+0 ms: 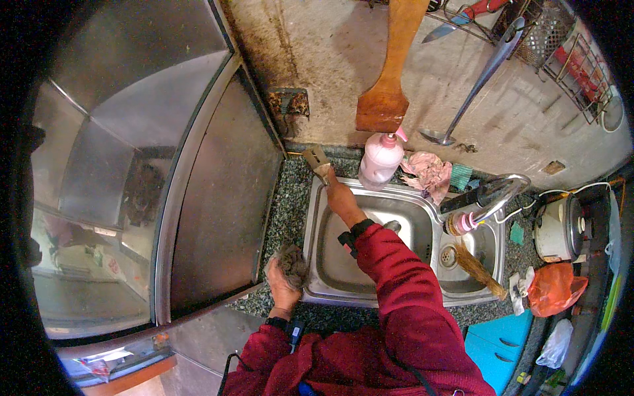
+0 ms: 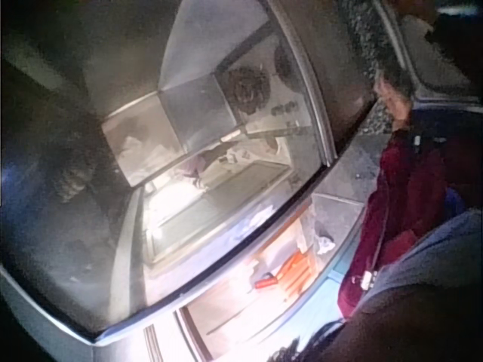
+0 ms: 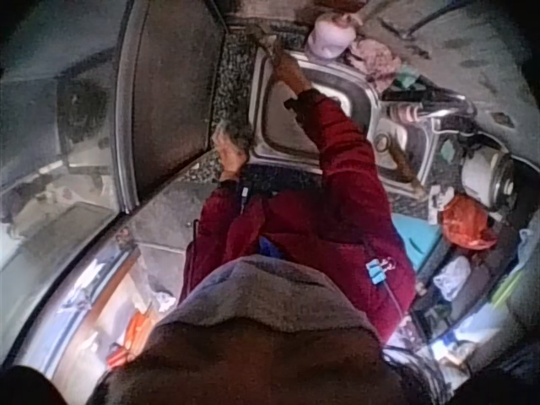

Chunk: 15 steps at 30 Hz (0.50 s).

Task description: The person wipes the stainless steel backsplash above a gas stove with a cloth, then moves to the sink area to wipe the countertop and sink rim. They use a small brush to scrub the sink drain and surrounding edges, then continue wiping the countertop and sink surfaces.

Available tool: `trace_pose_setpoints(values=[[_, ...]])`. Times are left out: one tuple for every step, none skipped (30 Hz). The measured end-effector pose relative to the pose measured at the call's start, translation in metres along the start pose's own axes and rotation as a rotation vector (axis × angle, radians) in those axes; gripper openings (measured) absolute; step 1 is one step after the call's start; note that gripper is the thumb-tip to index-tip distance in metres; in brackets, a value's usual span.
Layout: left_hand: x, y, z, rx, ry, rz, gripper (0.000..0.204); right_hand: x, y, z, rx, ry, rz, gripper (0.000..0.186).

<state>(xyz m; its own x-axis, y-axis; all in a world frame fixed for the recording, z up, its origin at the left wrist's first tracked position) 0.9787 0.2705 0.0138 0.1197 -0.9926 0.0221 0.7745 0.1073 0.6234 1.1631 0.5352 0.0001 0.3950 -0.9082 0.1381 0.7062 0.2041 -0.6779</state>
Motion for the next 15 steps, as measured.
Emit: trace_pose_setpoints(values=[[0.0, 0.0, 0.0, -0.008, -0.014, 0.003, 0.087, -0.001, 0.002, -0.002, 0.091, -0.02, -0.013, 0.062], [-0.001, 0.0, 0.0, 0.007, -0.011, 0.011, 0.086, -0.002, 0.005, -0.005, 0.09, -0.037, -0.004, 0.062], [-0.001, 0.0, 0.001, 0.021, -0.01, 0.02, 0.085, -0.002, 0.009, -0.006, 0.097, -0.052, -0.023, 0.061], [-0.001, -0.001, 0.0, 0.035, -0.02, 0.039, 0.083, -0.001, 0.012, -0.008, 0.105, -0.067, -0.042, 0.061], [-0.001, -0.001, 0.0, 0.052, -0.014, 0.035, 0.082, 0.001, 0.013, -0.009, 0.106, -0.038, 0.001, 0.062], [-0.001, -0.002, -0.001, 0.068, -0.018, 0.041, 0.081, 0.003, 0.012, -0.009, 0.107, -0.009, 0.045, 0.062], [-0.001, -0.003, -0.002, 0.082, -0.025, 0.051, 0.08, 0.005, 0.012, -0.01, 0.111, 0.021, 0.083, 0.062], [-0.001, -0.003, -0.002, 0.078, -0.01, 0.036, 0.08, 0.006, 0.011, -0.012, 0.107, 0.015, 0.108, 0.062], [-0.001, -0.004, -0.003, 0.07, 0.0, 0.024, 0.08, 0.007, 0.009, -0.013, 0.104, 0.01, 0.125, 0.062], [0.0, -0.004, -0.003, 0.062, 0.009, 0.011, 0.08, 0.007, 0.008, -0.015, 0.101, -0.018, 0.121, 0.063], [0.0, -0.006, -0.003, 0.052, 0.008, 0.014, 0.08, 0.006, 0.005, -0.015, 0.132, -0.023, 0.118, 0.063], [0.0, -0.006, -0.004, 0.042, 0.007, 0.015, 0.081, 0.005, 0.003, -0.015, 0.164, -0.051, 0.095, 0.064], [0.001, -0.007, -0.004, 0.033, 0.007, 0.016, 0.081, 0.003, 0.001, -0.014, 0.196, -0.073, 0.057, 0.065], [0.001, -0.007, -0.004, 0.019, -0.007, 0.006, 0.081, 0.003, -0.004, -0.012, 0.213, -0.093, 0.081, 0.068], [0.001, -0.006, -0.003, 0.004, -0.021, -0.003, 0.081, 0.003, -0.009, -0.009, 0.228, -0.107, 0.089, 0.07]])
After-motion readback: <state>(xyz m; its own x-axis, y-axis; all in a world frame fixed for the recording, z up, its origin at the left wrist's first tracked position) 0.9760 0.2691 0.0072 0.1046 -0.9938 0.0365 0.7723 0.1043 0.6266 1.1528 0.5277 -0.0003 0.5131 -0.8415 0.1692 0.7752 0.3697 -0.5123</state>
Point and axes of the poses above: each hand's wrist, its own x-axis away from the middle knuckle, its own z-axis out of the back of the hand, y = z × x, the point moved 4 cm from there along -x, towards the middle knuckle, and after that the axes turned 14 degrees about -y, right-handed, at the moved point
